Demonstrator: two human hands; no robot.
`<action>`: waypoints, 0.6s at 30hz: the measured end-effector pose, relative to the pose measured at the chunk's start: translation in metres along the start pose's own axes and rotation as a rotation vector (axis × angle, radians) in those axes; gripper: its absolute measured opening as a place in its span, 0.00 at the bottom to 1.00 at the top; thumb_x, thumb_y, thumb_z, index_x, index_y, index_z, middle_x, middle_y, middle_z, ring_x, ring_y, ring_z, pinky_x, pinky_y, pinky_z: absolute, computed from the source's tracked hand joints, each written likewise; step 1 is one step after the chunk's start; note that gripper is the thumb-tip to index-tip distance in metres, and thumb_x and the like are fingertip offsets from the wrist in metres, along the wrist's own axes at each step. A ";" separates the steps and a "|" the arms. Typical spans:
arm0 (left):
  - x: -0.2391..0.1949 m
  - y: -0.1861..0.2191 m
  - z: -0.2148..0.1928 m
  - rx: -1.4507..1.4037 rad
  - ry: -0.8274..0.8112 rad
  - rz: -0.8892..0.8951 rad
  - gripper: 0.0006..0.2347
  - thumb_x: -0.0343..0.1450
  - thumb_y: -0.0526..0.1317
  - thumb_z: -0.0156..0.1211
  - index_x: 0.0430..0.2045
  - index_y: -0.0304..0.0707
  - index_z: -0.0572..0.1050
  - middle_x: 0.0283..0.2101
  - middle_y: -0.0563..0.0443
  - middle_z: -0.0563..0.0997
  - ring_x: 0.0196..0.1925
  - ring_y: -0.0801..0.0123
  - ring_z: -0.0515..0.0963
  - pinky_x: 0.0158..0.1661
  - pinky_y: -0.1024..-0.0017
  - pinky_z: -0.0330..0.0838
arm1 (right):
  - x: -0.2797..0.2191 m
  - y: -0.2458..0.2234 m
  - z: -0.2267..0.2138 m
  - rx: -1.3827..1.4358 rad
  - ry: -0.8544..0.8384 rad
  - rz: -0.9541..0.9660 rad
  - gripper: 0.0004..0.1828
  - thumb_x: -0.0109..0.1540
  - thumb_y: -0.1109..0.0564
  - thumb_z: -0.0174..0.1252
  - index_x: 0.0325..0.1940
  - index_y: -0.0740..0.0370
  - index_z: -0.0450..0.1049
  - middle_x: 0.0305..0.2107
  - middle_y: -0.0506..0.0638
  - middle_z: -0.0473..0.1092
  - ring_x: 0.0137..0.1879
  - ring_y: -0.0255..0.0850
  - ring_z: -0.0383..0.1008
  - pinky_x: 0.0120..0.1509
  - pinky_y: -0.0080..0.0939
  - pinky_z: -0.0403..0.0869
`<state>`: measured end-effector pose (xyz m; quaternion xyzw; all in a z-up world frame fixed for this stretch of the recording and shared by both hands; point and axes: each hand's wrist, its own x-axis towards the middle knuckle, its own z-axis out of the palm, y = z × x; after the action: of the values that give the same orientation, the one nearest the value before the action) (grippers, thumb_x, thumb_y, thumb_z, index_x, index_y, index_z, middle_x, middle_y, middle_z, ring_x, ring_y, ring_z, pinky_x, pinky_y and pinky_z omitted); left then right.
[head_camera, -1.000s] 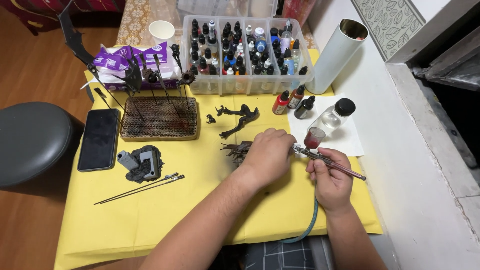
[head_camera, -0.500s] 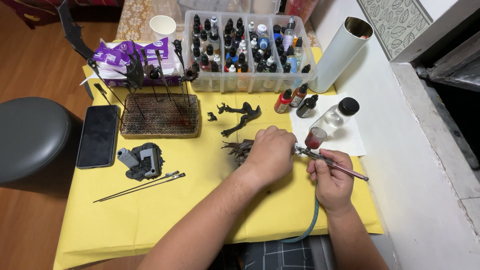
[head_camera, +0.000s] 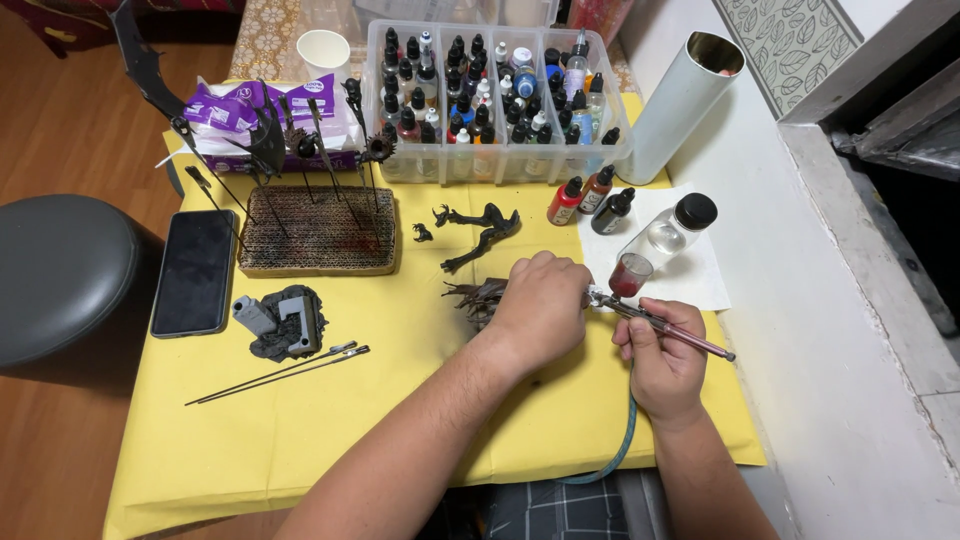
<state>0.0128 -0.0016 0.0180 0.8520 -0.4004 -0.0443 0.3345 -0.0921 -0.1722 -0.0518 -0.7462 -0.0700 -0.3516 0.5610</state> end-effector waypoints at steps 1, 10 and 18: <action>0.000 0.000 0.000 0.000 0.000 0.000 0.07 0.71 0.34 0.52 0.33 0.35 0.79 0.29 0.50 0.76 0.43 0.61 0.75 0.47 0.66 0.62 | 0.000 -0.001 0.000 0.000 0.000 0.000 0.10 0.68 0.69 0.47 0.54 0.69 0.65 0.18 0.57 0.71 0.19 0.33 0.63 0.23 0.28 0.64; 0.000 0.000 -0.001 -0.002 -0.011 -0.005 0.07 0.71 0.34 0.52 0.34 0.35 0.79 0.30 0.50 0.76 0.43 0.61 0.75 0.47 0.66 0.63 | 0.001 -0.002 0.001 -0.005 0.001 0.004 0.10 0.68 0.69 0.48 0.54 0.68 0.64 0.18 0.57 0.71 0.19 0.33 0.64 0.23 0.28 0.65; 0.000 0.001 -0.002 -0.005 -0.015 -0.009 0.07 0.71 0.34 0.52 0.35 0.35 0.79 0.30 0.50 0.77 0.44 0.61 0.75 0.47 0.67 0.62 | 0.000 0.000 0.001 0.005 0.011 -0.007 0.10 0.68 0.69 0.47 0.54 0.68 0.64 0.18 0.57 0.71 0.19 0.33 0.63 0.23 0.28 0.64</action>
<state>0.0128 -0.0013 0.0203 0.8525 -0.3989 -0.0532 0.3335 -0.0915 -0.1713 -0.0522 -0.7428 -0.0706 -0.3575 0.5617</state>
